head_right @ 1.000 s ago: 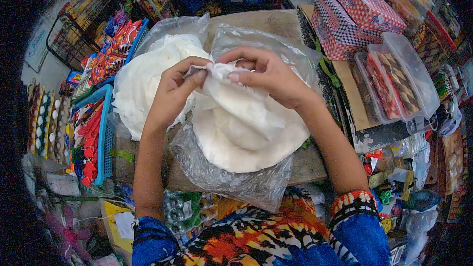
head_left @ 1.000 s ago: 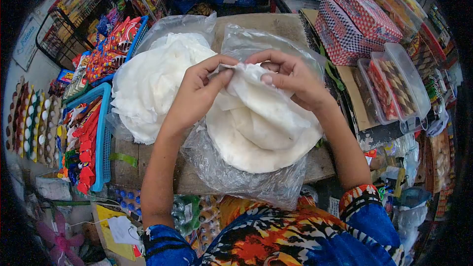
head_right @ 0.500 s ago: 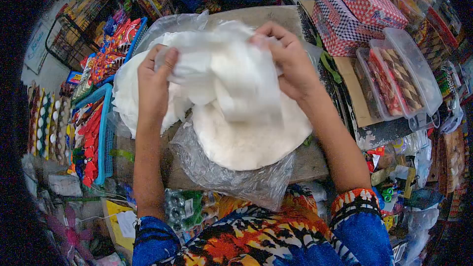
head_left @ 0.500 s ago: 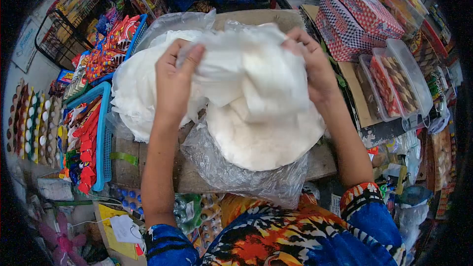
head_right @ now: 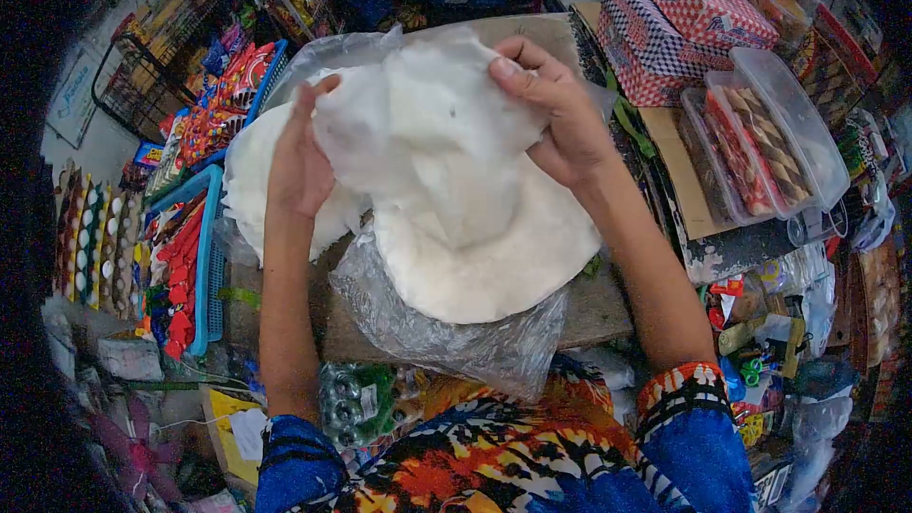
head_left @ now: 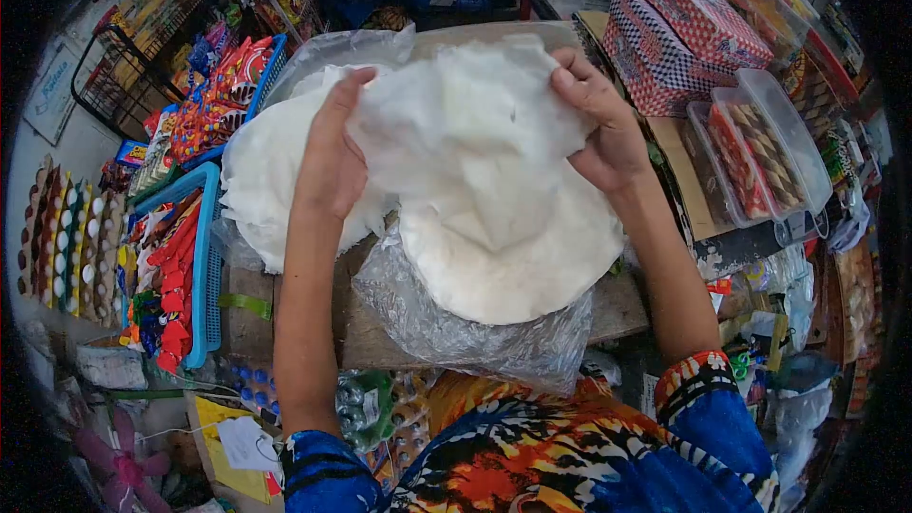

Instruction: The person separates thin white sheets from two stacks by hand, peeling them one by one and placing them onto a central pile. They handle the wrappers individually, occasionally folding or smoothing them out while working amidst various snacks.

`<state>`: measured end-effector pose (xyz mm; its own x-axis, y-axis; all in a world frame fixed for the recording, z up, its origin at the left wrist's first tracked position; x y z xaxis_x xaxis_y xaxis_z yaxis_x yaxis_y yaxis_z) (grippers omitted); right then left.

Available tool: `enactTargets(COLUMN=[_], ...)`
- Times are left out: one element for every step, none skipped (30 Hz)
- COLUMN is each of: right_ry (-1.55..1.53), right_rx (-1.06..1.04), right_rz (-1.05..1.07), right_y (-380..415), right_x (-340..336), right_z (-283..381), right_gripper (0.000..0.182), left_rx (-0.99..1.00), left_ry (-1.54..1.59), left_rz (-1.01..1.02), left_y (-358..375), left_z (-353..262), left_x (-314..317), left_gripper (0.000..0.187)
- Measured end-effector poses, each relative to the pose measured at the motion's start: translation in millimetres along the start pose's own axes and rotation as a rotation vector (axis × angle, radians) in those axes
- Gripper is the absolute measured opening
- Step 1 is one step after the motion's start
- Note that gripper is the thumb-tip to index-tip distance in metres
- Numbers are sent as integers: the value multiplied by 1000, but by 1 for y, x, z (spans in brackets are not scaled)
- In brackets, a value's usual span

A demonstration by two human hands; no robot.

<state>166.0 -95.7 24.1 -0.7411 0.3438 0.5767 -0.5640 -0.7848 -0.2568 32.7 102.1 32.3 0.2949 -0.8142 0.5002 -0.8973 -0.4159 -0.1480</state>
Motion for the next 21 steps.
enactTargets(right_ry=[32,31,61,91,92,135,179,179,210,242,242,269,295,296,263,231,232,364,496,496,772], right_rx=[44,44,72,101,104,85,65,67,89,110,111,124,137,137,165,192,193,193,192,191,82], right_rz=[18,19,-5,-29,-27,-48,-69,-67,-71,-75,-73,-106,-139,-138,-70,-3,-3,-24,-46,-45,-10], right_y=[1,2,3,3,2,1,0,-1,-2,-2,-2,1,2,2,2,2,4,7,9,10,10], right_x=[1,3,5,6,7,7,7,4,-1,-4,-2,1,1,1,2,4,9,16,21,23,26], right_z=[-3,-3,-4,-5,-6,-6,-6,-7,-7,-7,-7,-8,-8,-7,-8,-9,-8,-5,-5,-8,-9], right_gripper=[18,18,18,19,19,21,24,24,26,28,28,28,29,29,28,28,28,32,36,36,36], left_rx=[40,40,19,-2,-57,-57,-34,-11,-10,35,80,81,125,170,170,205,241,242,258,273,275], left_ry=[-180,-180,-367,-554,-568,-566,-558,-550,-549,-553,-557,-557,-570,-583,-583,-649,-714,-713,-730,-747,-748], left_rz=[-7,-7,58,122,128,125,56,-14,-16,-27,-38,-39,-33,-27,-28,-14,0,1,1,1,2], left_y=[0,1,1,2,2,2,2,3,2,0,-1,-1,-1,0,0,0,1,1,3,4,4], left_z=[2,4,7,9,9,9,7,5,5,3,1,3,4,4,4,3,2,1,0,-1,-1], left_x=[1,1,3,4,1,1,0,-2,-4,-6,-7,-7,-6,-4,-4,-2,0,2,5,7,7], left_gripper=[34,34,32,30,26,26,25,25,25,24,25,25,25,26,26,25,25,25,24,24,24])
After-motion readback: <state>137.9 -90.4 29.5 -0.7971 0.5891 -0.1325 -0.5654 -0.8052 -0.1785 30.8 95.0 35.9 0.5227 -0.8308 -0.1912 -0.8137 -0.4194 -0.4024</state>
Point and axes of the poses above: each hand's wrist, its own y-axis away from the middle knuckle, its own x-axis out of the palm, z = x × y, the point moved 4 cm from there along -y, towards the middle knuckle, and after that the axes turned 2 degrees about x, right-handed, at the moved point
